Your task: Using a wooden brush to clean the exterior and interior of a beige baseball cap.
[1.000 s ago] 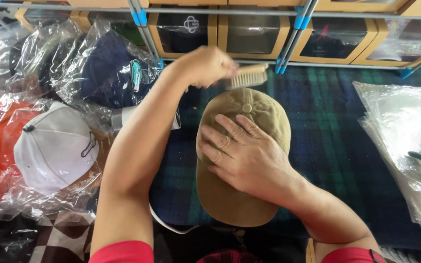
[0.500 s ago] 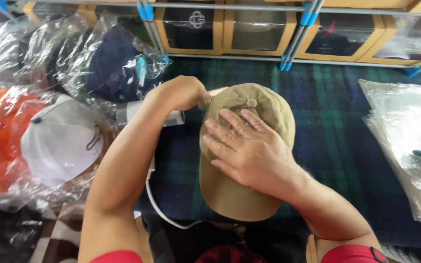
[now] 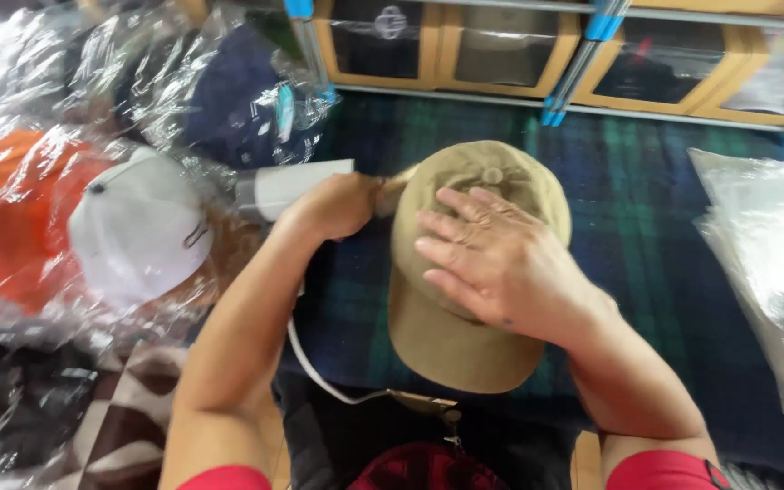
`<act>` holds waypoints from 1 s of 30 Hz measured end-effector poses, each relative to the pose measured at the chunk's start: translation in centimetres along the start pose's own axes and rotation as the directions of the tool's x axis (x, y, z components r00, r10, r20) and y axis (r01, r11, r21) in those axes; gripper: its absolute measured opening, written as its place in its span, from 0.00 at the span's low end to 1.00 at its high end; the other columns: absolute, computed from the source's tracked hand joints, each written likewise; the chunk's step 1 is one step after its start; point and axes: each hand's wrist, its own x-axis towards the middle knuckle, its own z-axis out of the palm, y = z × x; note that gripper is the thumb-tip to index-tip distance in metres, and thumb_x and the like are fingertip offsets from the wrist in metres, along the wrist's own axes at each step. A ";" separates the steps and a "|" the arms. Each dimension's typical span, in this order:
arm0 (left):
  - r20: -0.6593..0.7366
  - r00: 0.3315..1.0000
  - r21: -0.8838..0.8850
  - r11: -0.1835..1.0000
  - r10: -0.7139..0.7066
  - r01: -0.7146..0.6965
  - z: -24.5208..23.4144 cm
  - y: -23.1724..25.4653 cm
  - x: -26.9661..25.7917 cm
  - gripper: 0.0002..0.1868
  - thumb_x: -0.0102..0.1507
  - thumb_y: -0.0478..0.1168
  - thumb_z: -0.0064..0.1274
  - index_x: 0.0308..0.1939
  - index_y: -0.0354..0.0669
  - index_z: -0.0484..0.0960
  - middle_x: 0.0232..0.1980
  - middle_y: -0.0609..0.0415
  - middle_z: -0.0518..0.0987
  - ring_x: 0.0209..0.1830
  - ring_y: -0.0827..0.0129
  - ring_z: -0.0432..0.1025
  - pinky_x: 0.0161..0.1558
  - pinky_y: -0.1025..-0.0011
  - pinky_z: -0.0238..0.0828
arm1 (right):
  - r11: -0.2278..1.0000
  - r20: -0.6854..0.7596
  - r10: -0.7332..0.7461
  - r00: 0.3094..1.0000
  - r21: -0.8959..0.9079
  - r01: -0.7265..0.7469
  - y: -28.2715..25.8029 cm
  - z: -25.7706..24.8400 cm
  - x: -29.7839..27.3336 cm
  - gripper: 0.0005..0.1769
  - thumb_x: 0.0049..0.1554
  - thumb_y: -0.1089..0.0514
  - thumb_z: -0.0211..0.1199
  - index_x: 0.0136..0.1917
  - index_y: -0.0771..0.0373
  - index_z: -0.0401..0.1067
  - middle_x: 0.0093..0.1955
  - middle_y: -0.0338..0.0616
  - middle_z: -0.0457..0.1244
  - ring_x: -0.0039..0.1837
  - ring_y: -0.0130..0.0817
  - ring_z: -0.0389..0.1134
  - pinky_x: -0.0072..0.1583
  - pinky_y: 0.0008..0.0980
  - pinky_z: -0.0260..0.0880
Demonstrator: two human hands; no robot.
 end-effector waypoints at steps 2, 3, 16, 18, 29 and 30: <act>-0.208 0.978 -0.251 0.968 -0.029 -0.025 -3.5 2.1 -5.5 0.26 0.67 0.36 0.37 0.70 0.38 0.69 0.67 0.40 0.73 0.57 0.41 0.74 0.54 0.52 0.70 | 0.993 -0.084 0.000 0.997 0.115 0.010 -0.3 -0.8 0.8 0.13 0.63 0.57 0.62 0.57 0.66 0.77 0.62 0.52 0.69 0.70 0.59 0.67 0.69 0.53 0.66; -0.392 0.917 -0.475 0.869 -0.069 -0.137 -5.3 3.8 -7.1 0.26 0.72 0.44 0.33 0.69 0.32 0.68 0.76 0.43 0.66 0.59 0.46 0.74 0.56 0.54 0.68 | 0.979 -0.154 0.034 0.987 0.205 -0.002 -0.3 -1.6 0.7 0.10 0.61 0.62 0.64 0.55 0.69 0.76 0.58 0.56 0.70 0.67 0.61 0.70 0.65 0.50 0.72; -0.098 0.978 -0.603 0.792 -0.187 0.091 -8.1 8.5 -12.2 0.32 0.72 0.46 0.29 0.82 0.52 0.54 0.47 0.42 0.84 0.22 0.55 0.73 0.27 0.57 0.68 | 0.740 0.452 0.596 0.664 0.013 -0.672 4.6 -2.2 -0.6 0.68 0.48 0.19 0.51 0.84 0.63 0.35 0.87 0.49 0.34 0.86 0.42 0.31 0.78 0.48 0.34; 0.009 0.960 -0.767 0.614 -0.280 0.186 -3.9 7.2 -11.7 0.27 0.72 0.47 0.31 0.75 0.50 0.66 0.30 0.42 0.80 0.13 0.59 0.71 0.12 0.61 0.71 | 0.751 0.464 0.583 0.667 0.005 -0.660 4.7 -2.0 -0.7 0.66 0.49 0.20 0.51 0.84 0.63 0.35 0.88 0.48 0.33 0.86 0.42 0.30 0.79 0.46 0.32; -0.505 0.840 -0.750 0.583 -0.199 -0.313 -1.6 9.7 -15.9 0.28 0.71 0.46 0.39 0.76 0.46 0.60 0.71 0.46 0.73 0.40 0.61 0.70 0.40 0.69 0.72 | 0.762 0.447 0.594 0.669 -0.046 -0.646 4.2 -2.0 -0.3 0.64 0.50 0.23 0.54 0.84 0.63 0.38 0.87 0.48 0.35 0.86 0.42 0.32 0.77 0.49 0.37; -0.525 0.841 -0.680 0.659 -0.130 -0.322 -1.0 10.1 -15.2 0.28 0.73 0.45 0.35 0.78 0.48 0.56 0.67 0.39 0.77 0.64 0.47 0.74 0.61 0.60 0.71 | 0.748 0.443 0.613 0.654 -0.062 -0.660 4.1 -2.2 -0.3 0.65 0.49 0.21 0.52 0.84 0.62 0.38 0.88 0.47 0.35 0.86 0.41 0.32 0.77 0.50 0.39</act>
